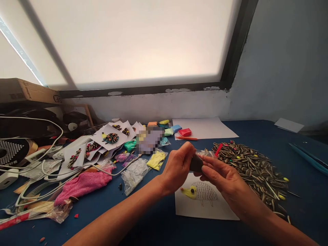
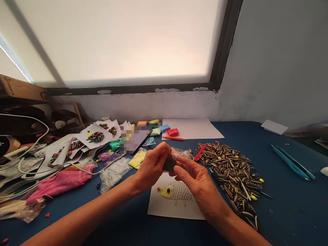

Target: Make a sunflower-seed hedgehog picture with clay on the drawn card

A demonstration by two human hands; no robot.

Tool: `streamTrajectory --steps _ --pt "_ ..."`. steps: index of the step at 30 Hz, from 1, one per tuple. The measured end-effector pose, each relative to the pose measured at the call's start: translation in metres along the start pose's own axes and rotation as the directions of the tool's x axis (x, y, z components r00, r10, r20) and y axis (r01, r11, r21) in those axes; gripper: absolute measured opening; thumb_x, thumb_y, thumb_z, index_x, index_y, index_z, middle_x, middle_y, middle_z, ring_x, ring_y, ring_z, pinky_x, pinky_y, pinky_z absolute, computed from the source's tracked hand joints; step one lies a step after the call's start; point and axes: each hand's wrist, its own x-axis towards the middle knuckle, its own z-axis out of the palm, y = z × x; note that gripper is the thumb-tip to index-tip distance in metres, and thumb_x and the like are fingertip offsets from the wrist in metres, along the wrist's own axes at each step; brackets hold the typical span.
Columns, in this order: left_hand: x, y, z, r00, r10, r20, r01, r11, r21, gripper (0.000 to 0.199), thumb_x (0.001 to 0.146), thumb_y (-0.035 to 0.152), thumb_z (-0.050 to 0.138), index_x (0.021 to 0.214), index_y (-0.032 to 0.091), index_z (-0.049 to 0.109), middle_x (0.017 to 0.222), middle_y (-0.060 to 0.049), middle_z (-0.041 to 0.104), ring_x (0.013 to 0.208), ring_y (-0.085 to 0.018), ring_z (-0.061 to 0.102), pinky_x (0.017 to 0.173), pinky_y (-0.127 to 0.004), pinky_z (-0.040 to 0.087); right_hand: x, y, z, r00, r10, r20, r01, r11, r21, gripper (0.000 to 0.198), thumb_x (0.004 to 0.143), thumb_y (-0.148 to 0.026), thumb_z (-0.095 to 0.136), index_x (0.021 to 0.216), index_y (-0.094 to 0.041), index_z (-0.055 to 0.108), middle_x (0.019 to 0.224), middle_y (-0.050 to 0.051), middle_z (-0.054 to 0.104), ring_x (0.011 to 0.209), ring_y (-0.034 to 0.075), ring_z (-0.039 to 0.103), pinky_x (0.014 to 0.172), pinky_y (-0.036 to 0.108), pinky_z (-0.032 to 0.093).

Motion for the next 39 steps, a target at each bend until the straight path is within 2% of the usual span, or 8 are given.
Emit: streamTrajectory --steps 6,11,15,19,22,27,34,39 --pt "0.002 0.002 -0.001 0.998 0.016 -0.056 -0.016 1.000 -0.010 0.030 0.099 0.036 0.038 0.073 0.020 0.039 0.062 0.005 0.044 0.056 -0.009 0.037 0.054 -0.020 0.032 0.000 -0.002 -0.003 0.998 -0.035 -0.050 0.034 0.999 -0.016 0.031 0.072 -0.054 0.076 0.089 -0.027 0.077 0.085 0.003 0.071 0.080 0.019 0.062 0.081 0.036 0.049" --pt "0.001 0.005 0.002 0.993 -0.090 -0.078 0.076 0.985 -0.156 0.031 0.100 0.043 0.036 0.079 0.021 0.040 0.065 0.005 0.047 0.048 -0.008 0.042 0.047 -0.020 0.032 -0.001 0.000 -0.003 0.999 -0.049 -0.014 0.048 0.997 -0.054 0.034 0.078 -0.053 0.072 0.104 -0.031 0.076 0.102 0.004 0.073 0.087 0.021 0.063 0.089 0.040 0.046" --pt "-0.003 0.008 0.004 0.994 -0.023 -0.102 0.025 0.999 0.026 0.033 0.101 0.039 0.036 0.074 0.020 0.036 0.060 0.006 0.038 0.053 -0.009 0.034 0.051 -0.021 0.028 -0.005 0.004 0.004 0.998 0.007 0.069 -0.008 1.000 0.006 0.037 0.082 -0.051 0.069 0.113 -0.033 0.073 0.113 0.004 0.071 0.094 0.021 0.063 0.092 0.040 0.044" --pt "-0.005 0.009 0.003 0.998 0.044 -0.050 -0.039 0.994 0.099 0.029 0.101 0.033 0.037 0.074 0.020 0.036 0.061 0.006 0.040 0.055 -0.009 0.030 0.053 -0.023 0.026 -0.004 0.004 0.005 0.999 0.052 0.001 -0.052 0.993 0.109 0.034 0.075 -0.052 0.075 0.103 -0.031 0.076 0.102 0.004 0.073 0.091 0.020 0.063 0.087 0.038 0.046" --pt "-0.004 0.009 0.004 0.996 0.038 -0.085 -0.035 0.999 0.029 0.030 0.100 0.034 0.039 0.073 0.020 0.038 0.060 0.006 0.040 0.055 -0.009 0.032 0.053 -0.022 0.028 0.000 0.002 0.002 0.998 0.004 -0.065 0.002 0.996 0.089 0.030 0.071 -0.050 0.079 0.092 -0.029 0.077 0.094 0.003 0.072 0.087 0.019 0.060 0.082 0.033 0.046" --pt "-0.001 0.009 0.008 0.991 -0.041 -0.130 0.018 0.985 -0.174 0.031 0.100 0.036 0.039 0.075 0.020 0.040 0.063 0.005 0.048 0.052 -0.008 0.041 0.050 -0.019 0.034 0.001 0.005 -0.001 0.993 -0.061 -0.103 0.064 0.998 0.028 0.028 0.072 -0.049 0.078 0.091 -0.028 0.077 0.084 0.000 0.069 0.079 0.016 0.056 0.081 0.031 0.044" --pt "0.003 0.008 0.006 0.967 -0.175 -0.183 0.109 0.939 -0.326 0.028 0.098 0.036 0.044 0.075 0.020 0.040 0.065 0.005 0.044 0.046 -0.007 0.041 0.041 -0.017 0.034 -0.009 0.010 0.011 0.991 -0.052 -0.127 0.043 0.996 -0.072 0.048 0.072 -0.059 0.074 0.108 -0.028 0.074 0.086 0.002 0.071 0.079 0.019 0.061 0.081 0.035 0.048" --pt "0.006 0.002 0.001 0.977 -0.066 -0.204 0.028 0.983 -0.184 0.029 0.098 0.032 0.044 0.072 0.019 0.039 0.064 0.005 0.039 0.056 -0.008 0.036 0.052 -0.019 0.033 -0.009 0.014 0.007 0.995 -0.038 -0.093 0.025 0.990 -0.138 0.058 0.081 -0.066 0.060 0.123 -0.026 0.069 0.074 0.002 0.068 0.083 0.022 0.062 0.091 0.041 0.045"
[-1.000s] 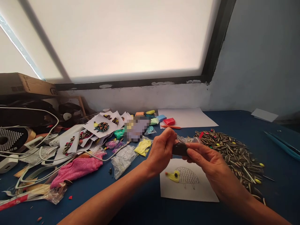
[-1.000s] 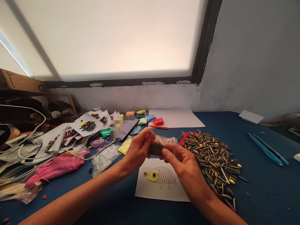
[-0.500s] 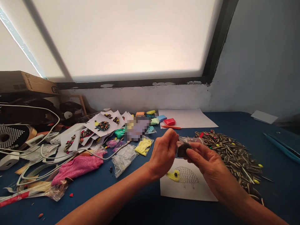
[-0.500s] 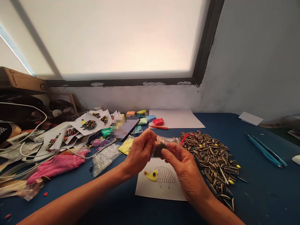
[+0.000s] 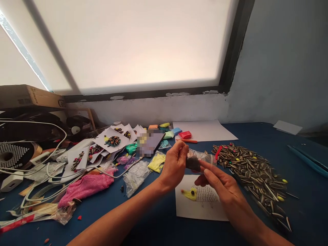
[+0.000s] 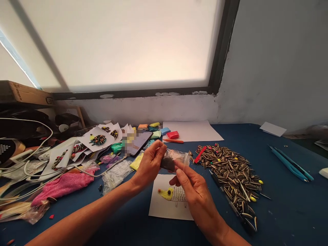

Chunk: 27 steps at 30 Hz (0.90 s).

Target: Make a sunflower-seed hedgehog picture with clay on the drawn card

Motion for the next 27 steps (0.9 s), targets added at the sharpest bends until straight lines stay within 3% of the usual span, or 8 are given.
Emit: streamTrajectory --steps 3,5,9,13,17,19,22,27 --pt "-0.003 -0.002 -0.001 0.997 0.059 0.051 -0.064 0.994 0.094 0.029 0.097 0.031 0.043 0.071 0.019 0.040 0.062 0.005 0.039 0.057 -0.009 0.034 0.054 -0.020 0.030 0.004 0.000 -0.005 0.996 0.005 0.094 -0.013 0.996 0.088 0.054 0.085 -0.060 0.060 0.129 -0.029 0.064 0.075 0.001 0.067 0.081 0.019 0.060 0.090 0.040 0.045" --pt "-0.005 -0.003 -0.001 0.994 0.060 0.097 -0.074 0.986 0.147 0.028 0.098 0.031 0.043 0.072 0.019 0.041 0.060 0.006 0.039 0.056 -0.009 0.033 0.053 -0.021 0.028 0.007 -0.002 -0.007 0.991 0.025 0.128 -0.045 0.986 0.158 0.050 0.082 -0.057 0.066 0.123 -0.029 0.068 0.076 0.001 0.067 0.076 0.017 0.059 0.084 0.037 0.046" --pt "-0.007 -0.004 0.000 0.992 0.072 0.107 -0.092 0.975 0.203 0.029 0.096 0.032 0.045 0.071 0.019 0.043 0.057 0.006 0.039 0.055 -0.009 0.032 0.053 -0.022 0.028 0.009 -0.003 -0.005 0.996 0.059 0.065 -0.071 0.977 0.203 0.043 0.073 -0.057 0.074 0.101 -0.026 0.077 0.078 0.001 0.069 0.071 0.015 0.059 0.078 0.033 0.047" --pt "0.000 0.000 -0.002 0.998 0.015 0.067 -0.017 1.000 0.022 0.028 0.093 0.036 0.050 0.072 0.018 0.047 0.056 0.006 0.042 0.051 -0.008 0.037 0.049 -0.020 0.030 0.009 -0.003 -0.002 0.998 0.055 0.009 -0.055 0.974 0.218 0.039 0.071 -0.058 0.076 0.087 -0.023 0.079 0.071 0.003 0.069 0.072 0.016 0.060 0.075 0.031 0.046" --pt "0.005 0.008 -0.005 0.984 -0.102 0.145 0.124 0.980 -0.158 0.029 0.092 0.046 0.050 0.085 0.018 0.053 0.053 0.008 0.042 0.038 -0.007 0.041 0.040 -0.019 0.030 0.009 -0.002 -0.002 0.995 0.078 -0.055 -0.060 0.960 0.273 0.043 0.067 -0.061 0.077 0.088 -0.023 0.080 0.075 0.004 0.071 0.072 0.017 0.063 0.072 0.032 0.048" --pt "0.005 0.010 -0.006 0.968 -0.141 0.209 0.175 0.972 -0.157 0.035 0.093 0.051 0.046 0.087 0.017 0.053 0.054 0.006 0.047 0.036 -0.008 0.045 0.039 -0.019 0.032 0.011 -0.002 -0.004 0.992 0.090 -0.092 -0.059 0.951 0.304 0.045 0.065 -0.062 0.078 0.093 -0.026 0.080 0.079 0.003 0.073 0.072 0.017 0.064 0.071 0.031 0.048" --pt "0.003 0.009 -0.004 0.941 -0.169 0.292 0.219 0.964 -0.150 0.038 0.092 0.050 0.048 0.075 0.017 0.048 0.059 0.004 0.052 0.038 -0.007 0.049 0.041 -0.019 0.036 0.015 -0.003 -0.008 0.987 0.101 -0.126 -0.053 0.939 0.339 0.047 0.063 -0.061 0.080 0.098 -0.030 0.079 0.086 0.001 0.074 0.071 0.015 0.064 0.070 0.028 0.048" --pt "-0.002 0.000 0.003 0.968 -0.113 0.223 0.142 0.983 -0.117 0.037 0.092 0.046 0.049 0.068 0.019 0.042 0.047 0.007 0.044 0.037 -0.006 0.042 0.040 -0.017 0.033 0.015 -0.006 -0.006 0.988 0.115 -0.105 -0.068 0.925 0.374 0.044 0.060 -0.056 0.084 0.096 -0.032 0.079 0.090 0.000 0.075 0.071 0.014 0.064 0.071 0.028 0.048"
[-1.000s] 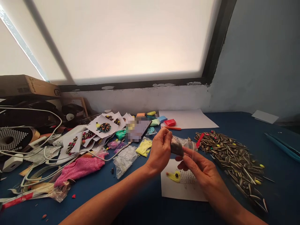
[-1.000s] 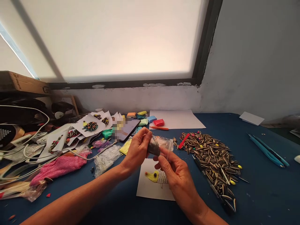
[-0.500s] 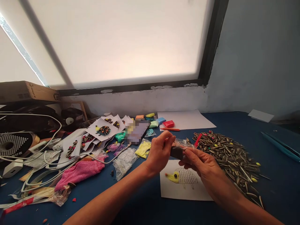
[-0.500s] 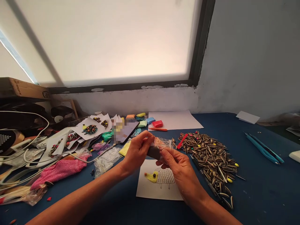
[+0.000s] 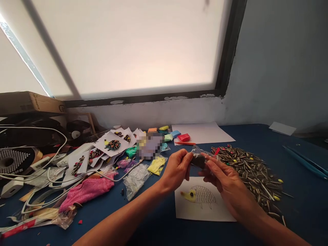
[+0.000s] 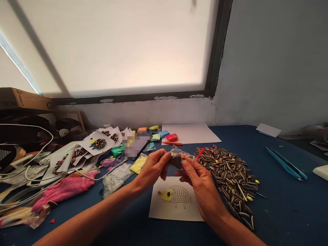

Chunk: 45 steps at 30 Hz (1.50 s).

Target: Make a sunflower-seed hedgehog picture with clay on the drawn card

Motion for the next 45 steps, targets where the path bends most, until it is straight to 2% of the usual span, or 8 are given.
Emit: streamTrajectory --steps 7,15,20,25,32,37,40,45 --pt "-0.002 0.000 0.002 0.999 0.040 -0.016 -0.039 0.999 0.010 0.036 0.087 0.045 0.058 0.067 0.017 0.048 0.049 0.007 0.044 0.038 -0.005 0.038 0.037 -0.017 0.030 -0.003 0.001 0.002 1.000 0.021 0.005 -0.021 0.999 0.032 0.040 0.057 -0.049 0.088 0.090 -0.027 0.079 0.089 0.002 0.076 0.074 0.015 0.064 0.072 0.029 0.048" --pt "0.006 0.011 -0.008 0.974 -0.164 0.157 0.197 0.953 -0.231 0.030 0.078 0.037 0.072 0.087 0.011 0.060 0.070 -0.002 0.068 0.051 -0.011 0.064 0.055 -0.023 0.052 0.003 -0.002 -0.003 1.000 0.022 -0.008 -0.022 0.997 0.070 0.037 0.061 -0.052 0.084 0.090 -0.028 0.078 0.082 0.001 0.077 0.082 0.021 0.067 0.072 0.032 0.049" --pt "0.005 0.014 -0.010 0.967 -0.214 0.141 0.231 0.966 -0.115 0.027 0.080 0.036 0.069 0.075 0.013 0.054 0.064 -0.003 0.067 0.045 -0.011 0.061 0.045 -0.020 0.047 0.003 -0.002 -0.003 0.999 0.049 -0.003 -0.049 0.998 0.050 0.045 0.058 -0.049 0.087 0.098 -0.030 0.078 0.084 0.000 0.077 0.078 0.017 0.067 0.074 0.030 0.049" --pt "0.007 0.010 -0.013 0.992 -0.117 0.054 0.118 0.993 -0.010 0.028 0.085 0.035 0.062 0.068 0.016 0.050 0.044 0.006 0.051 0.036 -0.007 0.048 0.039 -0.016 0.040 0.002 -0.001 -0.003 0.998 0.058 -0.011 -0.057 0.998 0.034 0.041 0.060 -0.049 0.087 0.096 -0.031 0.078 0.089 -0.001 0.077 0.080 0.015 0.067 0.075 0.028 0.049" --pt "0.007 0.007 -0.009 0.980 -0.176 0.087 0.177 0.984 0.000 0.005 0.083 0.013 0.054 0.078 0.013 0.057 0.065 0.002 0.062 0.042 -0.007 0.058 0.042 -0.016 0.042 0.004 0.000 -0.004 1.000 0.028 0.004 -0.028 0.999 0.026 0.040 0.064 -0.049 0.084 0.098 -0.030 0.078 0.090 0.000 0.076 0.081 0.017 0.066 0.076 0.030 0.048" --pt "0.007 0.011 -0.011 0.972 -0.187 0.143 0.191 0.982 -0.010 0.013 0.082 0.024 0.063 0.080 0.012 0.061 0.069 -0.001 0.065 0.044 -0.008 0.059 0.045 -0.018 0.045 0.006 0.001 -0.006 0.998 0.026 0.056 -0.026 1.000 -0.015 0.042 0.069 -0.052 0.079 0.102 -0.027 0.076 0.096 0.004 0.076 0.084 0.020 0.066 0.078 0.032 0.046" --pt "0.009 0.011 -0.014 0.985 -0.158 0.072 0.159 0.987 -0.022 0.025 0.083 0.034 0.064 0.072 0.012 0.059 0.060 0.001 0.061 0.040 -0.006 0.054 0.042 -0.016 0.042 0.006 0.003 -0.006 0.998 0.022 0.065 -0.019 0.999 -0.039 0.036 0.073 -0.051 0.075 0.099 -0.025 0.076 0.100 0.005 0.075 0.083 0.020 0.064 0.078 0.033 0.046" --pt "0.011 0.011 -0.016 0.988 -0.143 -0.050 0.139 0.987 -0.077 0.024 0.080 0.029 0.069 0.069 0.013 0.056 0.055 0.004 0.056 0.039 -0.005 0.049 0.040 -0.015 0.041 0.006 0.005 -0.007 0.997 0.028 0.074 -0.025 0.999 -0.039 0.034 0.075 -0.043 0.068 0.104 -0.026 0.076 0.102 0.006 0.076 0.085 0.021 0.067 0.082 0.037 0.048"
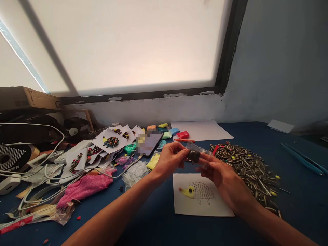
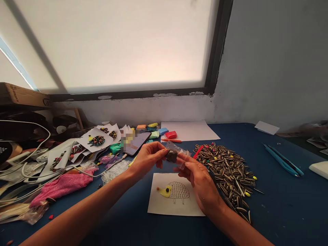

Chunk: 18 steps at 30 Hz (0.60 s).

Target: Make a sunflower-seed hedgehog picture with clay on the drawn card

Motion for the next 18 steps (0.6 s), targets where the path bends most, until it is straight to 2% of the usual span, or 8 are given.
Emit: streamTrajectory --steps 3,6,8,11,15,18 --pt "-0.0006 0.0015 0.0010 1.000 -0.028 -0.008 0.028 1.000 -0.003 0.017 0.083 0.018 0.063 0.070 0.013 0.054 0.051 0.005 0.053 0.038 -0.005 0.050 0.040 -0.014 0.041 0.0012 0.0000 -0.0010 1.000 0.006 -0.014 -0.006 1.000 -0.007 0.035 0.072 -0.038 0.069 0.103 -0.025 0.076 0.096 0.006 0.077 0.081 0.021 0.067 0.082 0.038 0.049" --pt "-0.0018 0.0035 0.0031 0.999 -0.050 0.019 0.050 0.999 0.008 0.010 0.083 0.009 0.058 0.073 0.012 0.056 0.059 0.004 0.058 0.038 -0.005 0.053 0.041 -0.016 0.044 0.0036 -0.0012 -0.0027 0.999 -0.015 -0.044 0.013 0.999 -0.036 0.038 0.069 -0.043 0.076 0.103 -0.025 0.077 0.094 0.005 0.077 0.077 0.019 0.066 0.079 0.035 0.049" --pt "-0.0027 0.0049 0.0043 0.997 -0.060 0.049 0.059 0.998 0.012 0.004 0.082 0.009 0.058 0.080 0.011 0.060 0.067 0.001 0.062 0.039 -0.005 0.054 0.042 -0.017 0.045 0.0051 -0.0024 -0.0041 0.998 -0.032 -0.057 0.028 0.997 -0.069 0.041 0.066 -0.047 0.080 0.101 -0.026 0.077 0.094 0.004 0.076 0.073 0.017 0.065 0.077 0.034 0.049" --pt "-0.0033 0.0062 0.0050 0.993 -0.072 0.094 0.070 0.997 0.022 0.005 0.083 0.012 0.059 0.085 0.010 0.063 0.070 0.000 0.064 0.040 -0.006 0.055 0.042 -0.017 0.044 0.0063 -0.0036 -0.0057 0.998 -0.042 -0.042 0.037 0.993 -0.112 0.044 0.062 -0.052 0.083 0.097 -0.025 0.079 0.090 0.003 0.076 0.066 0.015 0.064 0.072 0.033 0.050" --pt "-0.0019 0.0038 0.0041 0.995 -0.076 0.061 0.075 0.997 0.016 0.013 0.085 0.017 0.060 0.073 0.011 0.060 0.063 0.001 0.063 0.040 -0.005 0.053 0.042 -0.016 0.043 0.0054 -0.0030 -0.0058 0.999 -0.049 0.005 0.049 0.987 -0.151 0.047 0.064 -0.056 0.081 0.099 -0.025 0.079 0.089 0.005 0.077 0.063 0.016 0.066 0.069 0.033 0.052" --pt "-0.0002 0.0010 0.0038 0.997 -0.073 0.026 0.072 0.997 0.020 0.015 0.084 0.013 0.060 0.070 0.012 0.057 0.060 0.002 0.061 0.039 -0.005 0.051 0.041 -0.016 0.042 0.0043 -0.0025 -0.0055 0.998 -0.060 0.029 0.065 0.979 -0.191 0.044 0.065 -0.053 0.082 0.099 -0.026 0.079 0.088 0.004 0.077 0.061 0.014 0.065 0.065 0.030 0.051"
